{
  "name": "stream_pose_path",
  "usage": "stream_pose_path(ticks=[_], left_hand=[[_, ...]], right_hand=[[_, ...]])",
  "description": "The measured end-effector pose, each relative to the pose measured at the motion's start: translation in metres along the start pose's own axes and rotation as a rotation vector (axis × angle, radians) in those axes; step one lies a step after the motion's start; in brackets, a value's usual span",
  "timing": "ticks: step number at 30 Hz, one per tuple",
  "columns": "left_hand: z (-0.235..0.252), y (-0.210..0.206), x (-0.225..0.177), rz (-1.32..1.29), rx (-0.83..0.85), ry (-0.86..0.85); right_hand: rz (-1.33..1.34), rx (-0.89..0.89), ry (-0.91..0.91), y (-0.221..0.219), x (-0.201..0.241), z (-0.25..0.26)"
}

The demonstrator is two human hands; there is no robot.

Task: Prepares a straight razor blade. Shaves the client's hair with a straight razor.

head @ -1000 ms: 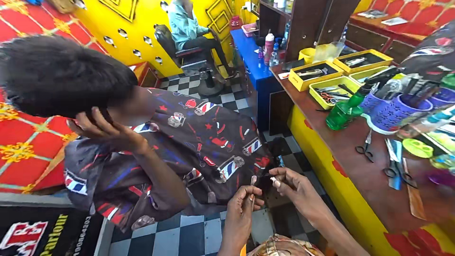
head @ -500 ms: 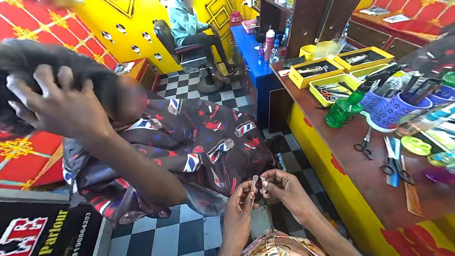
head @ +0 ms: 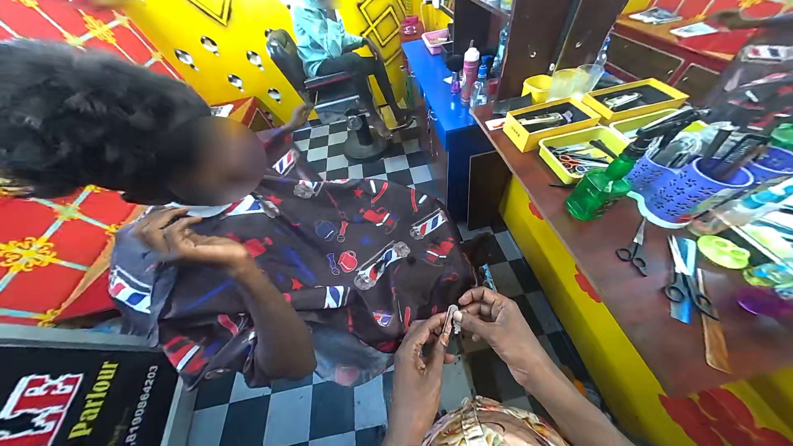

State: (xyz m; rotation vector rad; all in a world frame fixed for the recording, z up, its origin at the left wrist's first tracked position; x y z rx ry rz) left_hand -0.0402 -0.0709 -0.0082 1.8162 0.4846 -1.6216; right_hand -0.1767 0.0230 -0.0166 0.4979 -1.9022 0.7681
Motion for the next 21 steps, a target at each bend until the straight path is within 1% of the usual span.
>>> stream_pose_path(ticks=[14, 21], left_hand=[[0.0030, -0.0002, 0.0017, 0.055, 0.037, 0.050], [0.0038, -0.0002, 0.0044, 0.060, 0.057, 0.065]], right_hand=[[0.022, -0.055, 0.034, 0.0045, 0.0022, -0.0001], [-0.004, -0.060, 0.092, 0.0058, 0.0003, 0.0026]])
Point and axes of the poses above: each hand's wrist, its own z-axis towards the middle knuckle, its own y-axis out of the back of the hand, x = y × z, the point moved 9 cm from there along z, towards the middle knuckle, and after that the axes turned 9 degrees about z, right-handed, at the moved point
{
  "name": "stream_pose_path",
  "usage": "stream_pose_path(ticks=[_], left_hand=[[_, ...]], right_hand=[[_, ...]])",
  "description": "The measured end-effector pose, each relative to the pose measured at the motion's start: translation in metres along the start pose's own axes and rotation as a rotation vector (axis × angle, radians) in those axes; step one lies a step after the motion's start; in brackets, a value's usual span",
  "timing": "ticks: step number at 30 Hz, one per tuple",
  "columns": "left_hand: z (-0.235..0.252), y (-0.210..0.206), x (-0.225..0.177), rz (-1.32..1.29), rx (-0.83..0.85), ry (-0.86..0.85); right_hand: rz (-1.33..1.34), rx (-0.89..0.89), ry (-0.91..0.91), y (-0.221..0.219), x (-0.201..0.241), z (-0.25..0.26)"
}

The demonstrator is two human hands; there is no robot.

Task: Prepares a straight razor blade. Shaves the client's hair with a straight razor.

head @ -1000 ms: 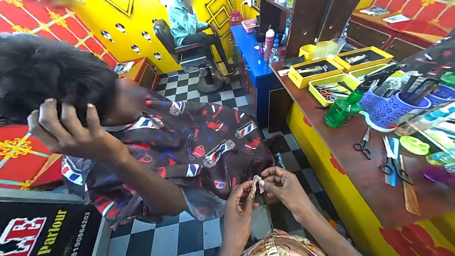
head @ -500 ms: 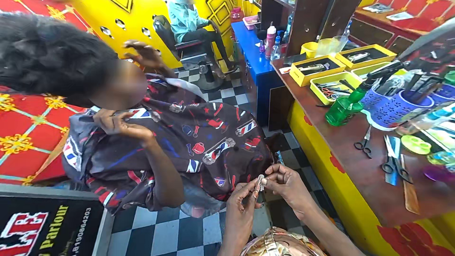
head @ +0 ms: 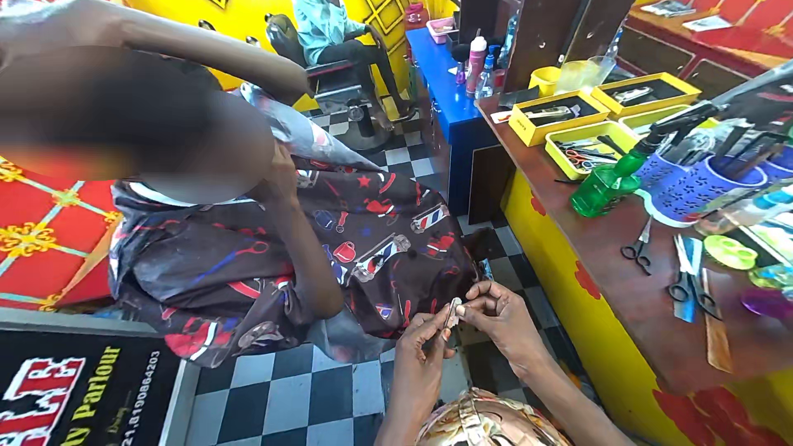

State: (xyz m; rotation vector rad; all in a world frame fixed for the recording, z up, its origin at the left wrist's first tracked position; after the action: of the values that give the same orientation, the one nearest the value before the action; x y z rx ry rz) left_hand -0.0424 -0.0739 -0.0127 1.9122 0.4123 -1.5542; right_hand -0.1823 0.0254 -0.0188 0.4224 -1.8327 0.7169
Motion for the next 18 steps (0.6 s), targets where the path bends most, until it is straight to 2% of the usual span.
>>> stream_pose_path(ticks=[7, 14, 18], left_hand=[[0.000, 0.000, -0.001, 0.013, 0.016, 0.000], [0.001, 0.004, 0.002, 0.096, 0.037, -0.027], [0.002, 0.006, 0.008, -0.026, -0.032, 0.019]], right_hand=[[0.064, -0.047, 0.034, -0.003, -0.005, -0.001], [0.105, -0.028, -0.052, -0.007, -0.012, 0.001], [0.093, 0.016, -0.042, -0.010, -0.014, 0.002]])
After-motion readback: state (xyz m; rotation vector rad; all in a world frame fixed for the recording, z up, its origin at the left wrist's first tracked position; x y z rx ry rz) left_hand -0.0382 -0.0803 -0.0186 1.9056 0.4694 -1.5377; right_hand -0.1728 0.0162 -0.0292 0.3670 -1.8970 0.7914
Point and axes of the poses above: each hand's wrist, its own z-axis towards the middle knuckle, its own y-axis out of the back of the hand, x = y × z, the point moved 9 cm from there along z, towards the middle knuckle, and after that the axes turned 9 degrees about z, right-handed, at the moved point
